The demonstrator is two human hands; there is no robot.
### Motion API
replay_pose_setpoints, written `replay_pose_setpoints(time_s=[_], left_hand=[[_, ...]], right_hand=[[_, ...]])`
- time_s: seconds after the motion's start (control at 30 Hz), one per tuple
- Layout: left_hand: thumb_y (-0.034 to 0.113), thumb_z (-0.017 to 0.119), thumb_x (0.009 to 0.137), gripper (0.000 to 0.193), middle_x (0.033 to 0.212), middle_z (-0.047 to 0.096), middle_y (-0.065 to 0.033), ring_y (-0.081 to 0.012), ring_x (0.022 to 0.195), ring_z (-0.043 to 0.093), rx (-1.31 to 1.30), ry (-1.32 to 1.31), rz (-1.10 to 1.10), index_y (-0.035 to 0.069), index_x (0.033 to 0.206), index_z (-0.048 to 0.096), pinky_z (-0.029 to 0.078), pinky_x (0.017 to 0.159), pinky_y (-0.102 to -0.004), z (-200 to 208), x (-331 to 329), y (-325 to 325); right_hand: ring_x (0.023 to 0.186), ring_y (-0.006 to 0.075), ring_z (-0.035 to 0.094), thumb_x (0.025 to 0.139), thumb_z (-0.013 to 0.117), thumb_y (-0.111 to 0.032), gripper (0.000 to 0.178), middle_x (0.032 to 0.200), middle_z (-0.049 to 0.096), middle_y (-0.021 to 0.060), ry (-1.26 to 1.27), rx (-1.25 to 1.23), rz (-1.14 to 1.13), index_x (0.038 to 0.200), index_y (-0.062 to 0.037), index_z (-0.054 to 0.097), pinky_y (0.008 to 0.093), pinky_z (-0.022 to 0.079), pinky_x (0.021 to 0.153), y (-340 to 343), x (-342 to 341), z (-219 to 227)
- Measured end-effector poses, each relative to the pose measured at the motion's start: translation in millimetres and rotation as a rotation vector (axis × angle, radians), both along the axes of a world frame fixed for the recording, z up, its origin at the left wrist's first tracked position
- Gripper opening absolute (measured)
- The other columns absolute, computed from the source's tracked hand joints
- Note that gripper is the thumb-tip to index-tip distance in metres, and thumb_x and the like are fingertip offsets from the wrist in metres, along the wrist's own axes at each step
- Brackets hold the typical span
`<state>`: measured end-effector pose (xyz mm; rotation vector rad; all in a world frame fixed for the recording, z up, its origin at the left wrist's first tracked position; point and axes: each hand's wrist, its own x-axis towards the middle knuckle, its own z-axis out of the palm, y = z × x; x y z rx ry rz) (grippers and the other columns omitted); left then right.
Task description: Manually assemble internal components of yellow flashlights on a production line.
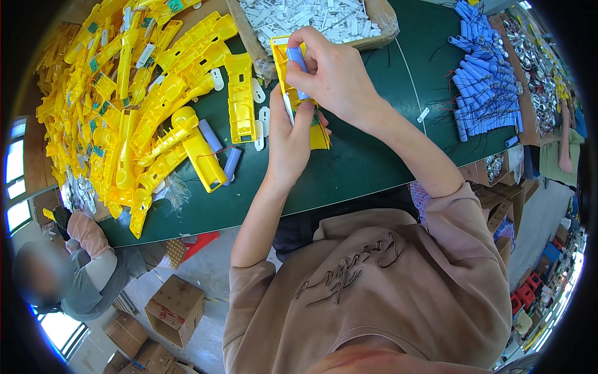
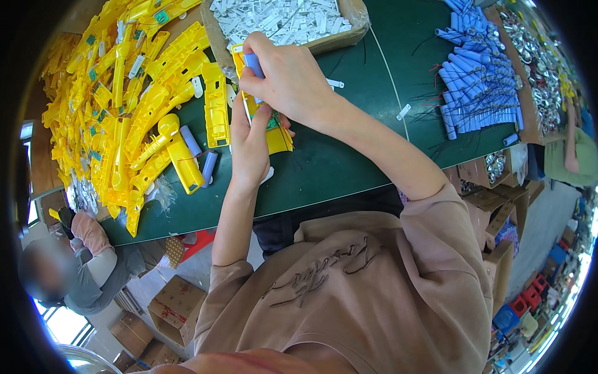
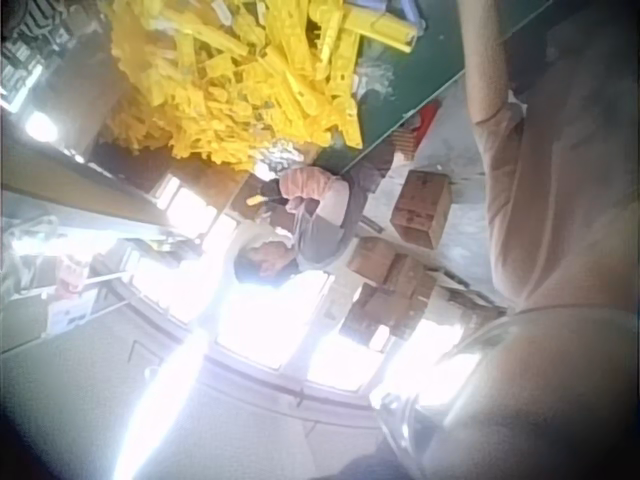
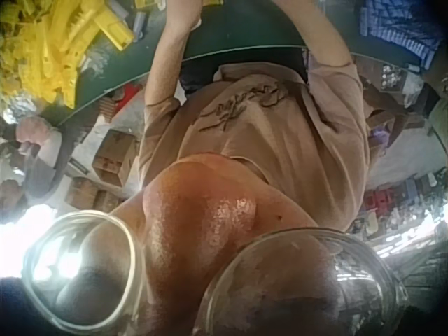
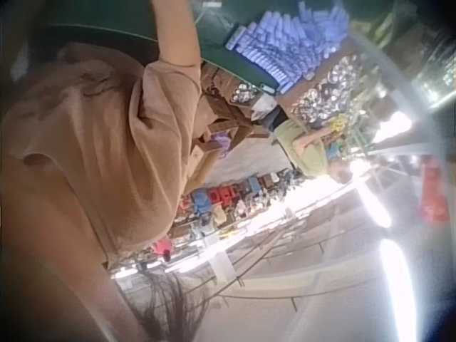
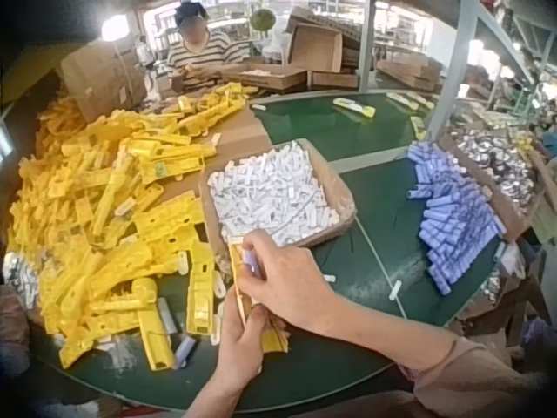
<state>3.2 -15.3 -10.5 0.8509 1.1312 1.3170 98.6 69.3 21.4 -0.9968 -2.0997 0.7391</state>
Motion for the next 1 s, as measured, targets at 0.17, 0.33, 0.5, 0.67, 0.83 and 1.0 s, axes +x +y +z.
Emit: replay_pose_setpoints(time_s=[0.17, 0.33, 0.5, 0.67, 0.83, 1.0], left_hand=[[0.005, 0.039, 0.093, 0.037, 0.092, 0.049, -0.0078, -0.0106, 0.069, 0.055, -0.007, -0.060, -0.002, 0.004, 0.127, 0.027, 0.052, 0.056, -0.0266, -1, 0, -2], [0.003, 0.039, 0.093, 0.037, 0.092, 0.049, -0.0080, -0.0103, 0.069, 0.054, 0.019, 0.097, -0.003, 0.003, 0.127, 0.026, 0.050, 0.057, -0.0255, 3, 1, 0], [0.001, 0.038, 0.092, 0.037, 0.092, 0.049, -0.0082, -0.0101, 0.069, 0.053, 0.046, 0.106, 0.022, 0.002, 0.127, 0.026, 0.049, 0.058, -0.0242, 2, 2, 0], [0.002, 0.038, 0.093, 0.036, 0.093, 0.050, -0.0086, -0.0106, 0.069, 0.054, 0.077, 0.040, 0.026, 0.002, 0.127, 0.027, 0.050, 0.057, -0.0246, 1, 1, 0], [0.010, 0.040, 0.095, 0.025, 0.088, 0.055, -0.0082, -0.0134, 0.069, 0.058, 0.013, -0.031, 0.039, 0.004, 0.119, 0.037, 0.053, 0.060, -0.0286, 2, -4, -2], [0.011, 0.039, 0.094, 0.027, 0.089, 0.055, -0.0091, -0.0146, 0.070, 0.058, -0.054, -0.192, 0.030, 0.005, 0.120, 0.037, 0.053, 0.061, -0.0307, 9, -8, -1]], right_hand=[[0.049, 0.0194, 0.055, 0.080, 0.059, -0.015, 0.025, 0.058, 0.054, 0.0077, 0.028, 0.045, -0.017, 0.100, -0.0047, 0.049, 0.0297, 0.044, 0.048, -3, 0, -2], [0.051, 0.0226, 0.057, 0.082, 0.059, -0.016, 0.025, 0.061, 0.056, 0.0098, 0.028, 0.101, -0.033, 0.100, -0.0048, 0.048, 0.0314, 0.045, 0.049, -2, -2, -15], [0.054, 0.0264, 0.059, 0.083, 0.059, -0.018, 0.024, 0.063, 0.058, 0.0113, 0.018, 0.047, -0.035, 0.098, -0.0046, 0.046, 0.0338, 0.046, 0.051, -1, -8, -11], [0.050, 0.0262, 0.058, 0.084, 0.058, -0.017, 0.017, 0.060, 0.059, 0.0103, -0.070, 0.232, -0.030, 0.090, -0.0041, 0.048, 0.0367, 0.046, 0.048, -3, -8, -13], [0.046, 0.0218, 0.056, 0.088, 0.055, -0.020, 0.023, 0.056, 0.057, 0.0071, -0.018, 0.450, -0.041, 0.106, -0.0070, 0.057, 0.0331, 0.044, 0.047, -7, 2, -33], [0.048, 0.0205, 0.056, 0.089, 0.054, -0.019, 0.036, 0.058, 0.057, 0.0068, -0.122, 0.165, 0.113, 0.123, -0.0078, 0.053, 0.0325, 0.044, 0.048, -7, 8, -15]])
